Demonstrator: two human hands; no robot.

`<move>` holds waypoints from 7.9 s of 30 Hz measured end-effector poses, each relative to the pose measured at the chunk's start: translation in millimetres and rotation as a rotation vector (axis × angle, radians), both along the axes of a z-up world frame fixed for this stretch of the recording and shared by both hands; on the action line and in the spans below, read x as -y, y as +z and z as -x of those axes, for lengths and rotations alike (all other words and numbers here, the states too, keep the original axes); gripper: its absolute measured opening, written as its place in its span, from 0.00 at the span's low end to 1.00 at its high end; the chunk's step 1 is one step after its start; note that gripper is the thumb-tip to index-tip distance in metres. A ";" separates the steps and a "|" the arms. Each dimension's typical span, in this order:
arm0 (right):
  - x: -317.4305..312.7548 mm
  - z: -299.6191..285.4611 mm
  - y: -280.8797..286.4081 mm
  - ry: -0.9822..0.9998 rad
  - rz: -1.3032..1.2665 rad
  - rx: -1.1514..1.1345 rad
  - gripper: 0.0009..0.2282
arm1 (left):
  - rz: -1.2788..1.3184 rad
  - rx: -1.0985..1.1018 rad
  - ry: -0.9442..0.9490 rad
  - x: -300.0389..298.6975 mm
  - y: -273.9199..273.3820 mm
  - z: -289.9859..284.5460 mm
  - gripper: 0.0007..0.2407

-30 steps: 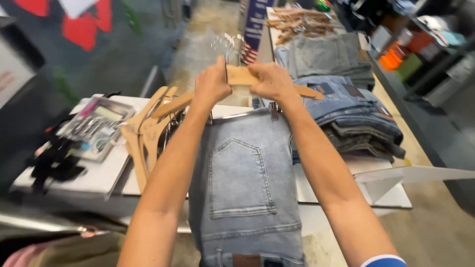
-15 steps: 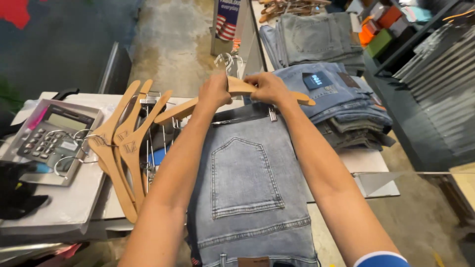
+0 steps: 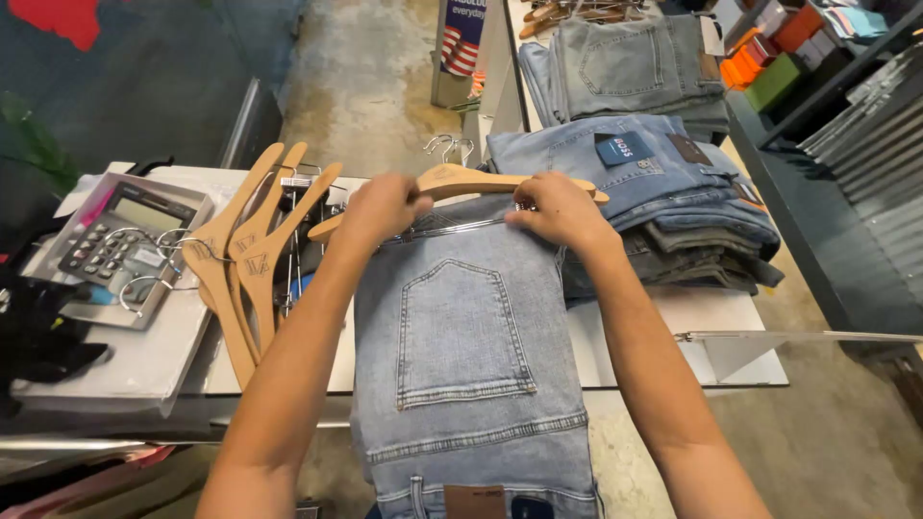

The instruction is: Hanging folded denim jeans onto wooden hangers with metal clips and organizing them.

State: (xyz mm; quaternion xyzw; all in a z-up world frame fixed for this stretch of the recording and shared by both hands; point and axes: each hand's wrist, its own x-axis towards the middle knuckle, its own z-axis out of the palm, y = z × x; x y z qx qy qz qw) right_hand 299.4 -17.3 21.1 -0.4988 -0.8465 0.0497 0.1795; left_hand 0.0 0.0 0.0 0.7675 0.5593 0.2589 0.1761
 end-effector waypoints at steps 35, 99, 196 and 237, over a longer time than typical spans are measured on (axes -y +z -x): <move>-7.9 -5.9 -24.2 -0.008 0.208 -0.651 0.13 | 0.366 0.103 -0.001 -18.5 -64.8 69.3 0.17; -17.8 326.8 -88.8 0.543 0.005 -0.331 0.16 | -0.297 -0.304 0.819 116.7 -52.5 169.8 0.26; -81.7 223.1 -40.6 0.388 -0.168 -0.282 0.21 | -0.357 0.119 0.399 23.6 -18.8 62.5 0.22; -55.5 0.9 -0.7 -0.269 0.437 0.150 0.10 | 0.209 -0.094 -0.078 -52.7 -101.3 14.7 0.14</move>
